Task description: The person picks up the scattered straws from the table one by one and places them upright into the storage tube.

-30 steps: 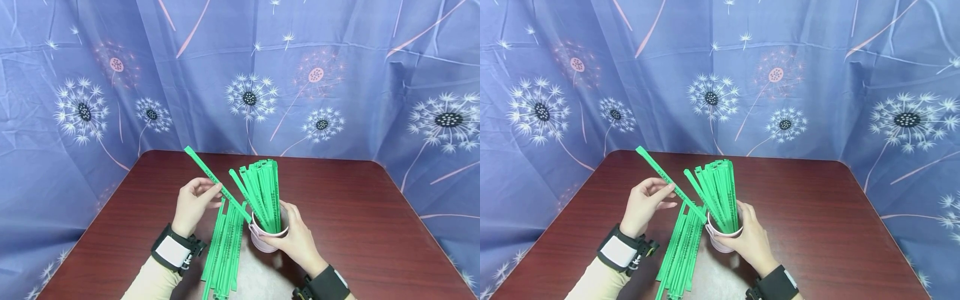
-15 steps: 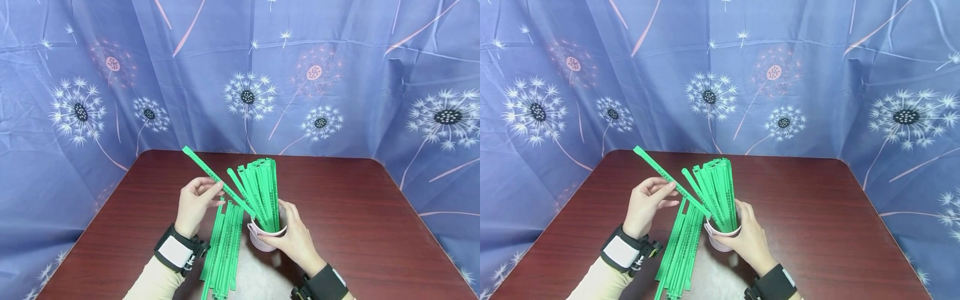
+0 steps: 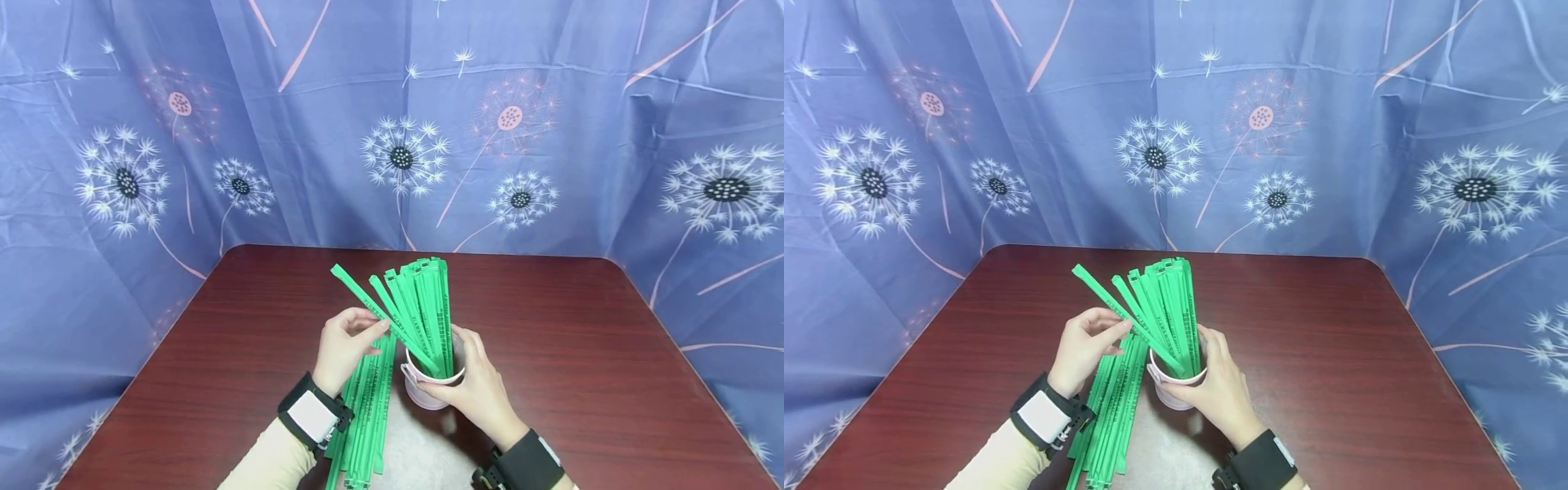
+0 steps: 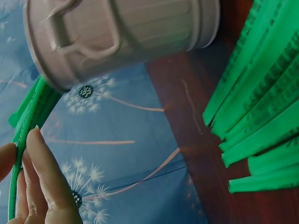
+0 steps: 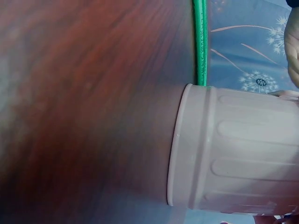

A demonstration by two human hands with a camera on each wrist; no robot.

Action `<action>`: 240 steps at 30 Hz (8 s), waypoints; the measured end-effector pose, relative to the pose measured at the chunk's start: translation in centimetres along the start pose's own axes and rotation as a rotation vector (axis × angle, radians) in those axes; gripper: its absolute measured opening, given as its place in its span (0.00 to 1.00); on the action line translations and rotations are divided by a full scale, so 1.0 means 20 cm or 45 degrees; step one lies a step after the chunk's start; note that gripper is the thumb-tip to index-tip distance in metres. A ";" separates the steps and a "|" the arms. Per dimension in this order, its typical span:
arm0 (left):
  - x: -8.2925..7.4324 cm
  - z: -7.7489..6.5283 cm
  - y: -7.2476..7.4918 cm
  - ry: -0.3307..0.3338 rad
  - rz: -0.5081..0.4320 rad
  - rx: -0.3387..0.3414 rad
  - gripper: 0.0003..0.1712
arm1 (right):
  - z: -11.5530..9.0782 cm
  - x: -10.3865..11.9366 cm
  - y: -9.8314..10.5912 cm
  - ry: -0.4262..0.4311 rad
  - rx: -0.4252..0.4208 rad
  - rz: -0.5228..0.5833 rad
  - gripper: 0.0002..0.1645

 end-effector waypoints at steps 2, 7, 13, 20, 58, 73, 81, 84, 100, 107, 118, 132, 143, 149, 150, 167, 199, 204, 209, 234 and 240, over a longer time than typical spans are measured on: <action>0.01 -0.01 -0.02 -0.014 0.066 0.019 0.11 | 0.00 0.01 0.00 0.002 0.004 0.009 0.62; 0.04 -0.03 -0.08 -0.044 0.280 0.097 0.12 | 0.01 0.01 -0.01 0.000 0.012 0.016 0.63; 0.04 -0.04 -0.13 -0.104 0.446 0.125 0.12 | 0.01 0.02 -0.01 0.005 0.012 0.014 0.62; 0.05 -0.05 -0.15 -0.101 0.430 0.191 0.12 | 0.01 0.02 -0.01 0.017 0.012 0.010 0.62; 0.40 -0.06 0.12 0.330 0.765 0.326 0.25 | 0.01 0.01 -0.02 0.012 0.004 0.014 0.62; 0.17 0.02 0.22 0.209 0.251 0.043 0.17 | 0.01 0.02 -0.02 0.015 -0.007 0.008 0.62; 0.00 0.03 0.28 0.171 -0.264 -0.105 0.10 | 0.01 0.01 -0.02 0.008 -0.019 0.003 0.62; -0.05 0.03 0.27 0.132 -0.355 -0.121 0.10 | 0.01 0.01 -0.02 0.008 -0.021 0.005 0.62; -0.01 0.00 0.01 -0.006 -0.050 0.032 0.10 | 0.01 0.02 -0.01 0.053 -0.034 0.002 0.62; 0.04 -0.03 -0.08 -0.018 0.104 0.108 0.10 | 0.01 0.02 -0.02 0.038 -0.019 0.000 0.62; 0.07 -0.06 -0.17 -0.062 0.314 0.215 0.14 | 0.01 0.01 -0.02 0.021 -0.014 0.005 0.62; 0.23 -0.04 0.00 0.025 0.644 0.269 0.19 | 0.01 0.00 -0.02 0.017 -0.004 0.003 0.63; 0.35 -0.04 0.10 0.154 1.040 0.275 0.20 | 0.01 0.00 -0.02 0.017 -0.022 0.001 0.63; 0.38 -0.04 0.12 0.248 1.076 0.288 0.21 | 0.01 0.00 -0.02 0.013 -0.021 0.007 0.63; 0.38 -0.04 0.12 0.255 1.078 0.287 0.21 | 0.01 0.01 -0.02 0.013 -0.021 0.006 0.63; 0.42 -0.03 0.11 0.258 1.014 0.313 0.14 | 0.01 0.01 -0.02 0.003 -0.027 0.013 0.62; 0.18 0.02 0.21 0.157 0.617 0.140 0.14 | 0.01 0.00 -0.03 -0.028 -0.033 -0.003 0.66; 0.01 0.04 0.26 0.066 0.420 0.010 0.16 | 0.02 0.00 -0.03 -0.036 -0.027 -0.024 0.67; -0.11 0.03 0.29 0.017 0.169 -0.105 0.14 | 0.01 0.01 -0.03 -0.038 0.002 -0.013 0.65; -0.27 -0.05 0.26 -0.338 -0.229 -0.358 0.07 | 0.09 -0.07 -0.03 -0.028 0.600 0.705 0.61; -0.18 -0.05 0.18 -0.239 0.031 -0.260 0.09 | 0.11 -0.06 -0.07 -0.090 0.660 0.697 0.61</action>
Point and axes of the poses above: each hand's wrist, its own z-axis towards the middle knuckle, its own y-axis out of the back of the hand, x = y × z, the point moved 8 cm from there along z, towards the middle knuckle, and after that the axes turned 5 degrees about -y, right-handed, at the moved point
